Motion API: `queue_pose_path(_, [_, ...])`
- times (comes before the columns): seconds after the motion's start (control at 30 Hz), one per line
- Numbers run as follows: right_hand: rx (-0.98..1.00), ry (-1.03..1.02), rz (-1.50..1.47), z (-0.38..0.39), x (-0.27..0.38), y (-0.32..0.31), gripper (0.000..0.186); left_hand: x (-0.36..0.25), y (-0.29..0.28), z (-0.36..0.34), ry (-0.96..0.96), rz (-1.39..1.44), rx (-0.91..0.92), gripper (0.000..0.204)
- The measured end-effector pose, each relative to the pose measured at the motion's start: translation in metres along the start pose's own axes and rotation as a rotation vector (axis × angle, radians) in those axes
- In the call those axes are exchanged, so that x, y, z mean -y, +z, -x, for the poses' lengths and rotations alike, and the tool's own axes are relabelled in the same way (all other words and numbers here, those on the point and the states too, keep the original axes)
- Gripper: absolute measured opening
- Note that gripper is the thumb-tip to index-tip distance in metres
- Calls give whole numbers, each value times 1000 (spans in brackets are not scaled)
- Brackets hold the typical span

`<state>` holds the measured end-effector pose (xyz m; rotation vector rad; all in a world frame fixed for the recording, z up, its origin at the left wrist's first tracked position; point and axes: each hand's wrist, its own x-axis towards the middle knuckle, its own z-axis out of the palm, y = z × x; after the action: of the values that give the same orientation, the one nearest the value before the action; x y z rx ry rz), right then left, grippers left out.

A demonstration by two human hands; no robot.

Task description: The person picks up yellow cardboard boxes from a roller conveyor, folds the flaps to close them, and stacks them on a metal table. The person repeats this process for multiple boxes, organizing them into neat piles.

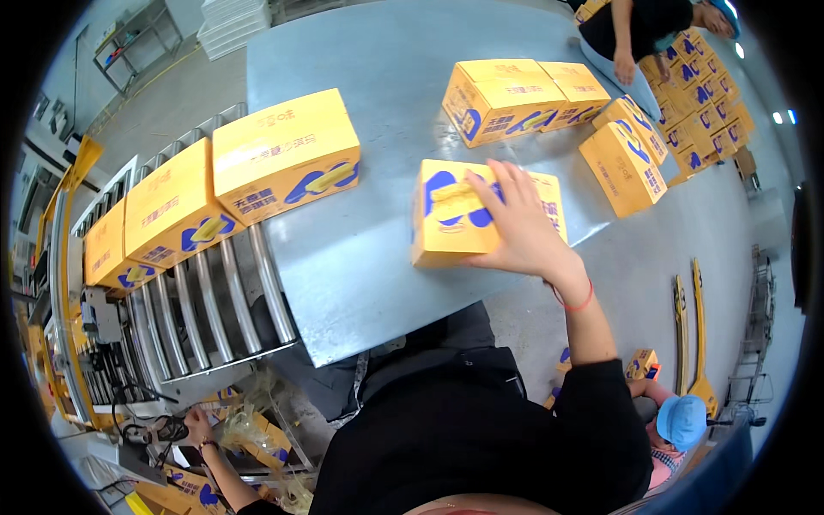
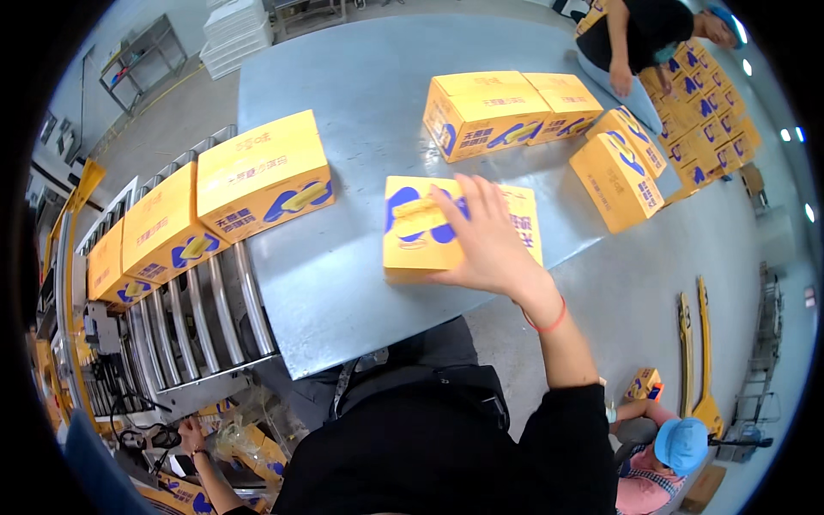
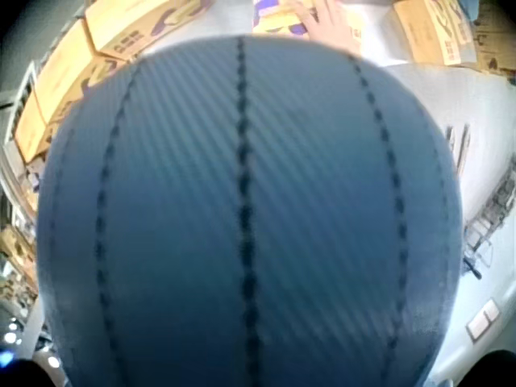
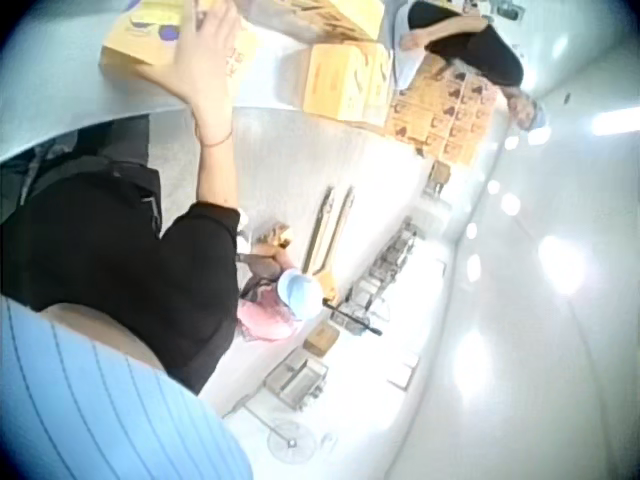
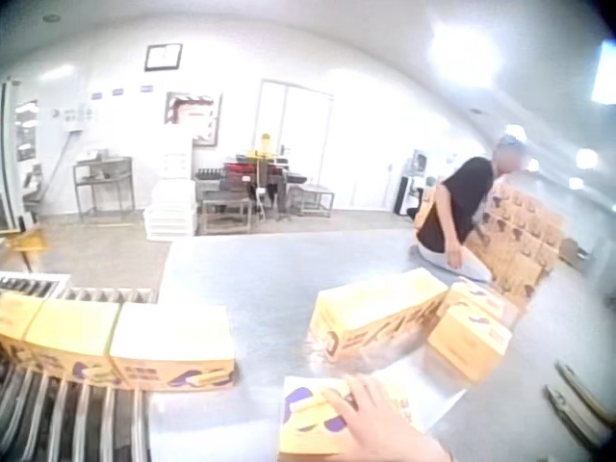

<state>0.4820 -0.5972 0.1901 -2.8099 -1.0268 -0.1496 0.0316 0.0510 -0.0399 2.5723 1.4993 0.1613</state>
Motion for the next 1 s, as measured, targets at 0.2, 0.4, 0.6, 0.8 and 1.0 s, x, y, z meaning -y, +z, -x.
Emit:
queue_pose_path(0.2, [-281,568,314,89,-123,6,91,-9,-3,-7,-16,13,98,42])
queue_pose_path(0.4, [-326,586,447,116,-287,-9,67,18,17,-15,-18,-158,42,41])
queue_pose_path(0.6, [-549,81,-250,-68,-165,19,35,8,6,-15,-124,-111,49,37])
queue_pose_path(0.8, [-394,-72,-68,-210,-58,39,33,-12,21,-28,-127,-38,139,35])
queue_pose_path(1.0, [-405,2,330,-136,8,15,21,82,39,-18,-278,314,47,56])
